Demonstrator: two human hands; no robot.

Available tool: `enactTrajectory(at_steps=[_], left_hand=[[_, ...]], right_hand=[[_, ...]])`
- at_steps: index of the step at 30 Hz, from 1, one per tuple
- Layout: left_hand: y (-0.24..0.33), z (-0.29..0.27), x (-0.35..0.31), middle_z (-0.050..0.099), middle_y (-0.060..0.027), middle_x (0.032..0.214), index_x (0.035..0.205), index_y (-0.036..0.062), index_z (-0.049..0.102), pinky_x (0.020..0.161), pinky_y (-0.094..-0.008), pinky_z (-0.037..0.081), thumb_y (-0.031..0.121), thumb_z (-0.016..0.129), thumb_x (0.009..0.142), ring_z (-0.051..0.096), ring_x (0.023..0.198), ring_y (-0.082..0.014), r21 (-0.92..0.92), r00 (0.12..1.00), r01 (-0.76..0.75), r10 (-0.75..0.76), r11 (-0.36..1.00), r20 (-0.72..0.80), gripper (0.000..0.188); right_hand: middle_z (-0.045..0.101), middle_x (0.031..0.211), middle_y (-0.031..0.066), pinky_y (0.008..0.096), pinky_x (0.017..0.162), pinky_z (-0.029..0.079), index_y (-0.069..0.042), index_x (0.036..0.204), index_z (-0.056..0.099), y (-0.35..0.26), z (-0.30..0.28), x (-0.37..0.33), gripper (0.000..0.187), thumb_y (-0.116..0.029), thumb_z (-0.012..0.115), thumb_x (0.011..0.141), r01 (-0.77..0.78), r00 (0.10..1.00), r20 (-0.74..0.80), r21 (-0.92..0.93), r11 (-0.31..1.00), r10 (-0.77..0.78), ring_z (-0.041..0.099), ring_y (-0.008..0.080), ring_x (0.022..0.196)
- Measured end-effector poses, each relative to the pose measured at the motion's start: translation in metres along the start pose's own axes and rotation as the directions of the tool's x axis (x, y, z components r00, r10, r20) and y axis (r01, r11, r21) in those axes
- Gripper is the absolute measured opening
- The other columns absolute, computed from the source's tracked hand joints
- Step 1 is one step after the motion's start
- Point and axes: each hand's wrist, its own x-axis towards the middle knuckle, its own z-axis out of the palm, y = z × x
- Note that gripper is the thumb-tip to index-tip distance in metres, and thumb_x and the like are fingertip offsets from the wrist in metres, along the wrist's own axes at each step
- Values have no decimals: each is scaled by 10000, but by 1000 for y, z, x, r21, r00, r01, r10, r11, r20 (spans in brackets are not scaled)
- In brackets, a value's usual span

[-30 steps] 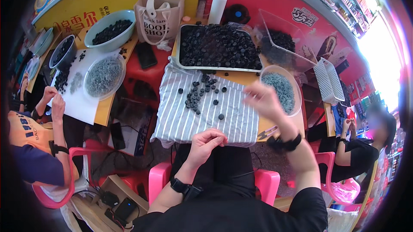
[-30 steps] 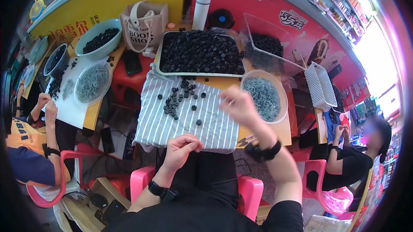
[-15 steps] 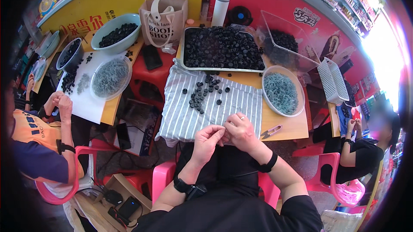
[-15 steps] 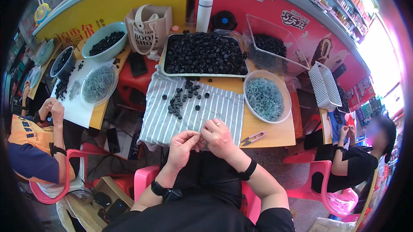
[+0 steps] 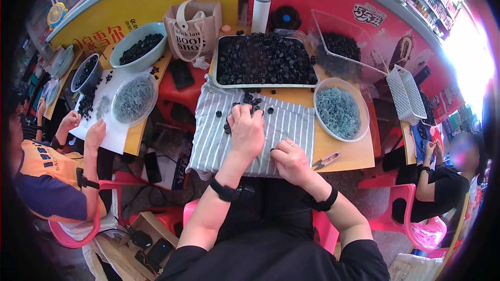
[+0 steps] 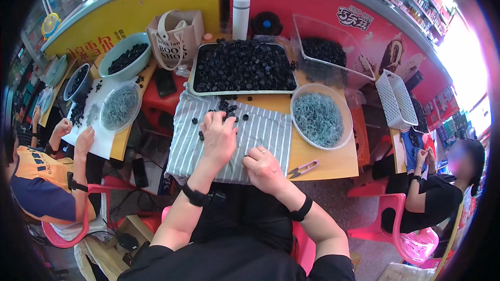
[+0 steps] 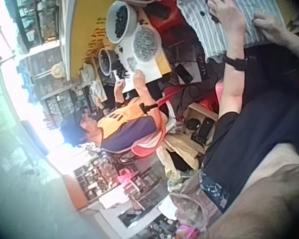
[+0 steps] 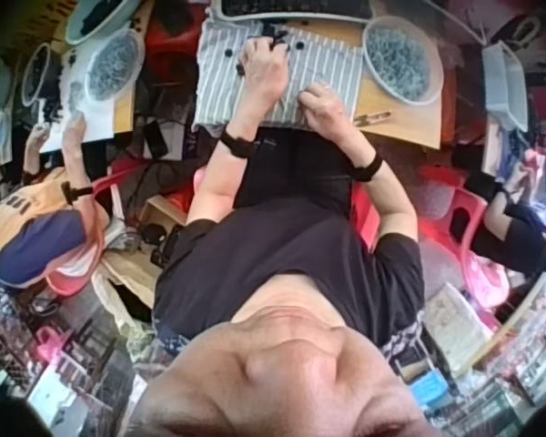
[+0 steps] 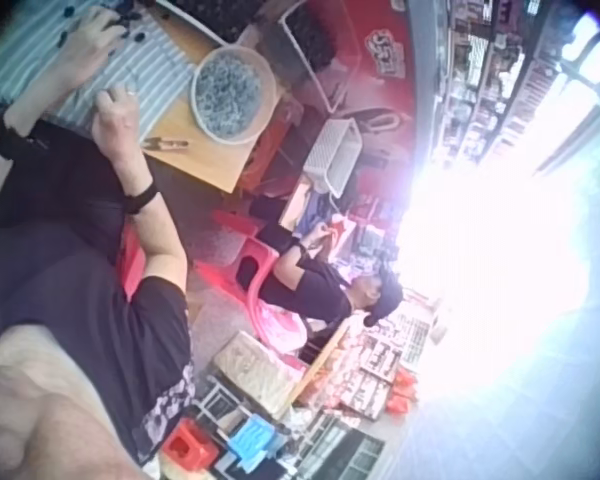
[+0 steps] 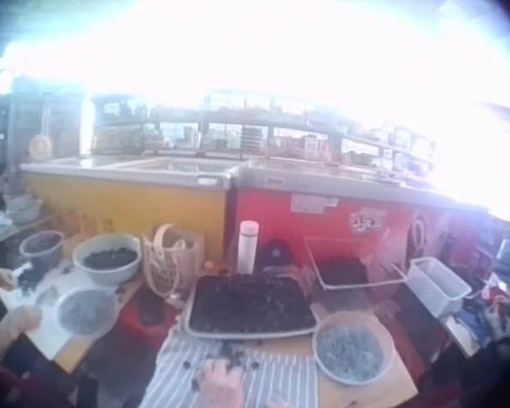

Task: Manually assembling small black plastic components at a workstation.

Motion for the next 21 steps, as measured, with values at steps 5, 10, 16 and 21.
enactTrajectory(at_steps=[5,10,16,21], left_hand=[[-4,14,27,590,-137,1107,919,46,736,924,-469,383,114,753,763,492,1115,-338,147,980,39,-67,988,190,171],[-6,21,27,588,-128,1087,842,48,730,921,-459,383,84,745,734,494,1107,-329,152,989,-36,14,988,146,115],[-5,7,29,565,-142,1168,884,33,691,941,-478,377,37,734,722,474,1169,-348,-9,993,-23,23,1000,119,168],[19,-16,0,551,-132,1225,931,57,661,963,-488,374,28,735,739,464,1225,-358,-251,978,-76,121,965,170,208]], right_hand=[[514,777,102,413,668,466,-45,772,593,-7,3,4,149,21,678,668,2,1000,-3,36,999,-2,552,315,747],[560,809,112,417,664,481,-37,807,625,-6,-5,-3,131,9,705,714,-58,996,-57,105,993,64,588,316,757],[586,839,136,439,665,493,-30,864,666,25,-12,0,78,-25,707,797,-431,888,-166,18,902,428,615,353,803],[579,870,144,445,699,497,-31,834,651,30,-8,12,75,-64,709,800,-432,896,-158,-91,897,415,610,354,851]])
